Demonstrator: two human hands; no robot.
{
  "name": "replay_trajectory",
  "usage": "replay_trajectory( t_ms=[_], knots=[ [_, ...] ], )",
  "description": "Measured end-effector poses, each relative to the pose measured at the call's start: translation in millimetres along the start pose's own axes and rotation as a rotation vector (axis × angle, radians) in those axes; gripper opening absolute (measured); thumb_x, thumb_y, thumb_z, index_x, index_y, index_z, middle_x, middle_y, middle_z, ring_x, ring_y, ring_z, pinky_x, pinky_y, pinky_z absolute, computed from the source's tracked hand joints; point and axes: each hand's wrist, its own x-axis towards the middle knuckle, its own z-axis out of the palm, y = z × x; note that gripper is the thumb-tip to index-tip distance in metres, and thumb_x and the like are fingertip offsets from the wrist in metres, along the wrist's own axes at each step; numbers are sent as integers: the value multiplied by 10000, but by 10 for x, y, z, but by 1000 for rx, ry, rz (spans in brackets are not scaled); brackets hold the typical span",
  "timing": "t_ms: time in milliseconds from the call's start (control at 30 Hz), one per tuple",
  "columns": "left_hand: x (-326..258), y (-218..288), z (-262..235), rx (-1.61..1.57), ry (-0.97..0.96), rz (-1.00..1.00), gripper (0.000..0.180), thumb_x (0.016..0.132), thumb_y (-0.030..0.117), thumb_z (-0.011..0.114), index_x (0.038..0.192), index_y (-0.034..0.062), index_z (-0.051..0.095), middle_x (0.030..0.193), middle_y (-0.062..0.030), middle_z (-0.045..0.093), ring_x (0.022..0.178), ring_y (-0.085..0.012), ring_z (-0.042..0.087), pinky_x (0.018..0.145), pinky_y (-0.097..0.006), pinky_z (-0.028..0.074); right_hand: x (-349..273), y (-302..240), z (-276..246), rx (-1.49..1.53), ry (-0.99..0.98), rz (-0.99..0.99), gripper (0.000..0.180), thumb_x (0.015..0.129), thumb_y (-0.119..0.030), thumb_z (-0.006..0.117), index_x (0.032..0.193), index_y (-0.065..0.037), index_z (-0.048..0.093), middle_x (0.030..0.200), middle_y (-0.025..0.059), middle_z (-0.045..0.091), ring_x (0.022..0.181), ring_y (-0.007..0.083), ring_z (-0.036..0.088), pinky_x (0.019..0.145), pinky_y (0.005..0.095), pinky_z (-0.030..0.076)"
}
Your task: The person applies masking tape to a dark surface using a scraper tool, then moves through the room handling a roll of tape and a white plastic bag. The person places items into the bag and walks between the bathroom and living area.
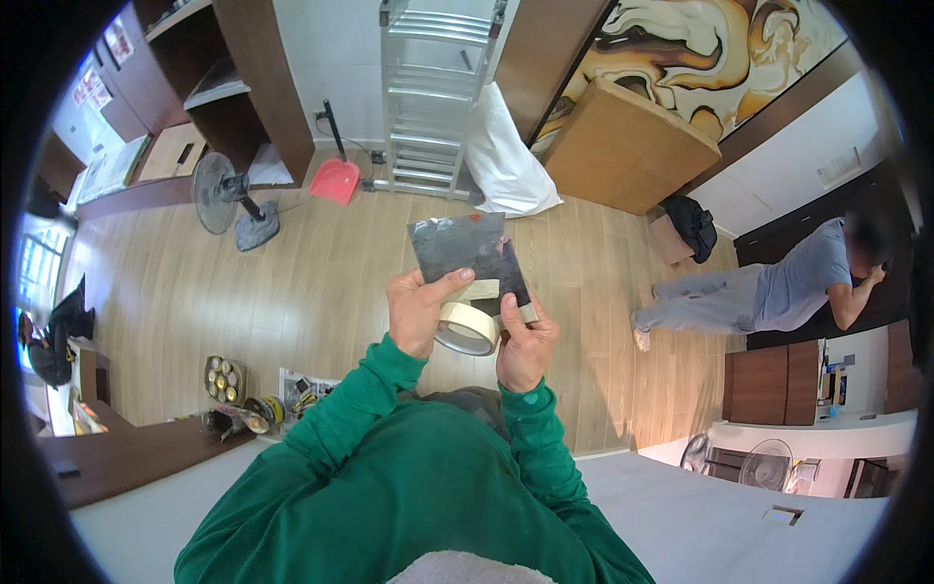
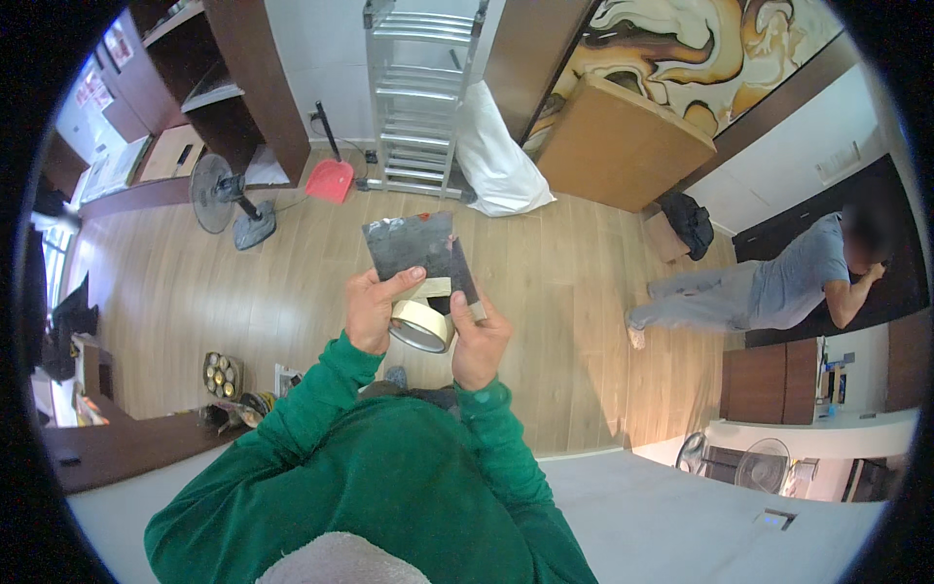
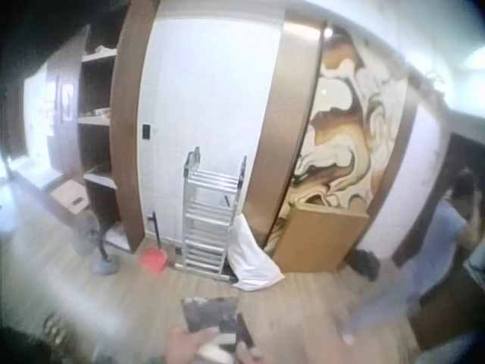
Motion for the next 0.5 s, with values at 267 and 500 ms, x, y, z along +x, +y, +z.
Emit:
replay_trajectory(
  t_ms=[267, 500],
  knots=[
    [1270, -79, 479, 15, 137, 72, 200, 809, 204, 741, 860, 25, 668, 746, -42, 669, 544, -85, 587, 432, -199, 401, 1497, -137, -800, -439, 76, 47, 301, 923, -170, 603, 1119, 58, 626, 1012, 90, 672, 914, 141, 608, 838, 282, 472],
    [2291, -293, 1344, -23, 211, 315, 165, 807, 158, 734, 794, 3, 683, 724, -3, 646, 603, -71, 569, 547, -223, 436, 2878, -682, -937, 311, -10, 146, 283, 919, -129, 568, 1143, 43, 584, 1134, 106, 633, 1002, 202, 615, 909, 341, 462]
  ],
)
